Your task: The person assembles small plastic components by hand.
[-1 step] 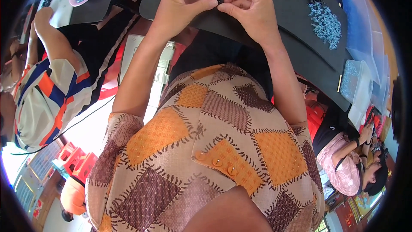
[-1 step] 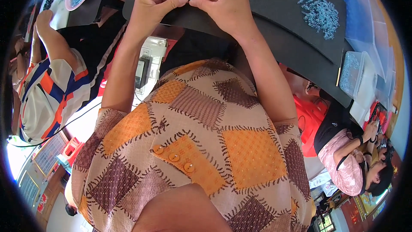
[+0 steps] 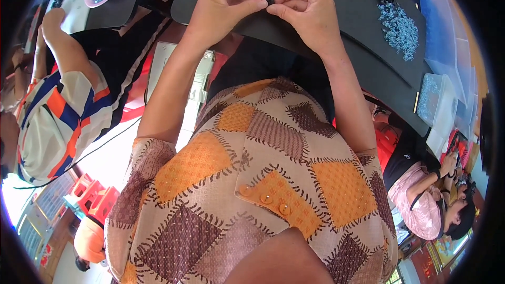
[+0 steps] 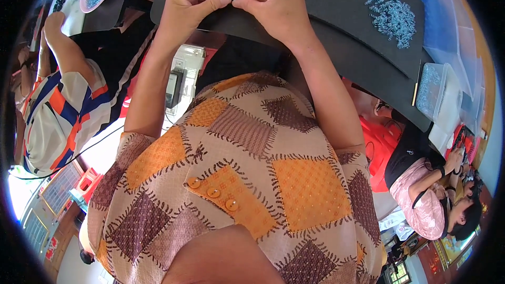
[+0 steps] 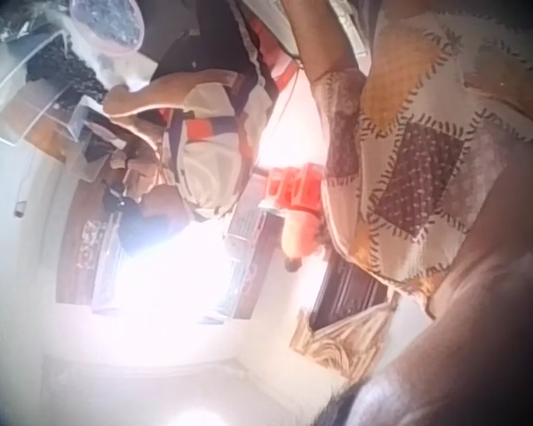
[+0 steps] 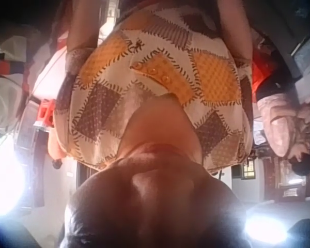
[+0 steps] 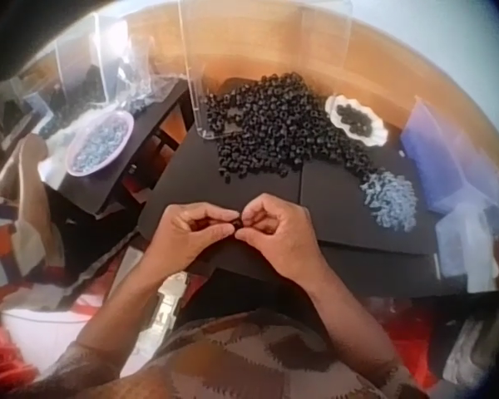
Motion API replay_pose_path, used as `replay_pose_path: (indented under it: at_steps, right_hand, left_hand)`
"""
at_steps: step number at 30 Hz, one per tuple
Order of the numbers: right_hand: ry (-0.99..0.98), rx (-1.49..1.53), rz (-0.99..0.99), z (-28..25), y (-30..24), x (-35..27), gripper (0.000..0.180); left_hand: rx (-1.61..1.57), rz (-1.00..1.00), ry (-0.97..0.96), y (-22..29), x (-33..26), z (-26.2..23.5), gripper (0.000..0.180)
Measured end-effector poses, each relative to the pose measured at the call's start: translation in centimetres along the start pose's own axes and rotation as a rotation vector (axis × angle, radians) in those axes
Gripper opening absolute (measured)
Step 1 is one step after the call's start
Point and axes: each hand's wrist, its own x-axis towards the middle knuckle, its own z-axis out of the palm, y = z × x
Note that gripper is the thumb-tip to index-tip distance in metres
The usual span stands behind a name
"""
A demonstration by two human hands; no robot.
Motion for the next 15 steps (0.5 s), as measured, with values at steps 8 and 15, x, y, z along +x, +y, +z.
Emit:
replay_pose_path:
  at_steps: [8, 15]
  right_hand:
    - [0.019, -0.251, -0.059, 0.6, -0.3, -0.3, 0.021]
    - [0.045, -0.386, -0.066, 0.8, -0.1, -0.9, 0.021]
  left_hand:
    - [0.231, 0.143, 0.047, -0.8, -0.3, 0.5, 0.021]
    - [0.351, 0.116, 0.061, 0.0, -0.6, 1.5, 0.021]
